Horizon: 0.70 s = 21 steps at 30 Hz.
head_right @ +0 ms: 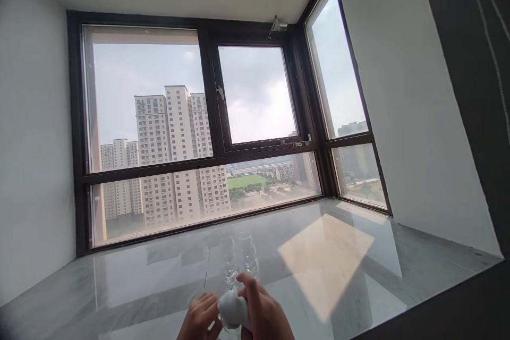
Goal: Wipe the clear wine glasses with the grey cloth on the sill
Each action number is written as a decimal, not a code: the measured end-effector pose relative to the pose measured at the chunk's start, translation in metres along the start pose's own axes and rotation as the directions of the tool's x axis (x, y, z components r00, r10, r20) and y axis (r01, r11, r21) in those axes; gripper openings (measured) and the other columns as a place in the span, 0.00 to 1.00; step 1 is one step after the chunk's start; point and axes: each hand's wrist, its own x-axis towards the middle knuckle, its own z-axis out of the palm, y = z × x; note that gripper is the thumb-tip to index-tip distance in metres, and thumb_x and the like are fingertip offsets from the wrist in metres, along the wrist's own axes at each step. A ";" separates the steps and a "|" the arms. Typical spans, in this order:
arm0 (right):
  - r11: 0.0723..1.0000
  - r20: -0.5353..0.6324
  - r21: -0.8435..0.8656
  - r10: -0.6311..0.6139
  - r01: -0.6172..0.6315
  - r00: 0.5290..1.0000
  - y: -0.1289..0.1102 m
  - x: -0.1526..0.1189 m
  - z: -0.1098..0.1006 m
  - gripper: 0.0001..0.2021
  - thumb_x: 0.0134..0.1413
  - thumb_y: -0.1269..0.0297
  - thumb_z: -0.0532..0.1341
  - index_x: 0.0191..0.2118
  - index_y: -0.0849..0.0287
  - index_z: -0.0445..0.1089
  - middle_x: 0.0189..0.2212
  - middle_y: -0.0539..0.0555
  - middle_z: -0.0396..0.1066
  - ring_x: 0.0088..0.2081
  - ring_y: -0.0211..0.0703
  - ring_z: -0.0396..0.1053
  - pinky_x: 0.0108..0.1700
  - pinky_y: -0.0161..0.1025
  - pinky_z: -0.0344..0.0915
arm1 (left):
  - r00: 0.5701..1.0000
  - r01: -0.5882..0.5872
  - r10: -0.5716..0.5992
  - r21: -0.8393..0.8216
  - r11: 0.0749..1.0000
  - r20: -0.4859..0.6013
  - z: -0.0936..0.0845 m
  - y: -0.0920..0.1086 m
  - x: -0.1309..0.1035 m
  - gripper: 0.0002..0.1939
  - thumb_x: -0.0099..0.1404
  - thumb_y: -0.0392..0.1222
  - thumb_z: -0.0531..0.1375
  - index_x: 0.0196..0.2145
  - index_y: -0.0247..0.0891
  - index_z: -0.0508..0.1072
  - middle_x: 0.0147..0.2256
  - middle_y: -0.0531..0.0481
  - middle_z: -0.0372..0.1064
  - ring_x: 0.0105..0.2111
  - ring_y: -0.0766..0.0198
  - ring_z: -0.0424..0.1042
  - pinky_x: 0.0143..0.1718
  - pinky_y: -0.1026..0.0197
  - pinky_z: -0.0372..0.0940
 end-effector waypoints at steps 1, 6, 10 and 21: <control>0.999 -0.014 -0.042 -0.012 0.012 1.000 -0.001 0.000 -0.001 0.41 0.30 0.79 0.53 0.58 0.51 0.52 0.44 0.53 0.74 0.45 0.47 0.73 0.48 0.38 0.67 | 0.999 -0.027 0.027 0.005 1.000 -0.017 -0.001 0.001 0.002 0.12 0.68 0.38 0.50 0.39 0.43 0.73 0.23 0.50 0.70 0.23 0.60 0.69 0.25 0.60 0.60; 0.990 -0.160 -0.139 -0.035 0.013 0.987 -0.008 -0.007 -0.014 0.37 0.37 0.81 0.52 0.58 0.53 0.53 0.46 0.56 0.73 0.49 0.47 0.73 0.49 0.40 0.69 | 0.997 0.069 -0.070 -0.052 0.996 -0.015 -0.011 0.008 0.007 0.09 0.70 0.41 0.53 0.36 0.41 0.72 0.26 0.50 0.69 0.27 0.61 0.68 0.30 0.61 0.62; 0.972 -0.285 -0.230 -0.021 -0.047 0.958 -0.007 -0.010 -0.029 0.31 0.46 0.80 0.51 0.58 0.53 0.54 0.46 0.58 0.73 0.49 0.49 0.73 0.48 0.43 0.71 | 0.985 0.172 -0.172 -0.089 0.981 0.010 -0.018 0.013 0.008 0.12 0.71 0.47 0.55 0.35 0.41 0.75 0.30 0.48 0.73 0.32 0.60 0.70 0.37 0.58 0.65; 0.882 -0.590 -0.339 0.072 -0.328 0.804 0.075 -0.016 -0.031 0.19 0.55 0.71 0.49 0.53 0.54 0.57 0.46 0.59 0.74 0.46 0.53 0.75 0.40 0.43 0.71 | 0.947 0.311 -0.286 -0.188 0.932 0.149 0.004 -0.002 -0.007 0.15 0.68 0.52 0.57 0.29 0.44 0.76 0.25 0.52 0.75 0.26 0.63 0.74 0.32 0.63 0.67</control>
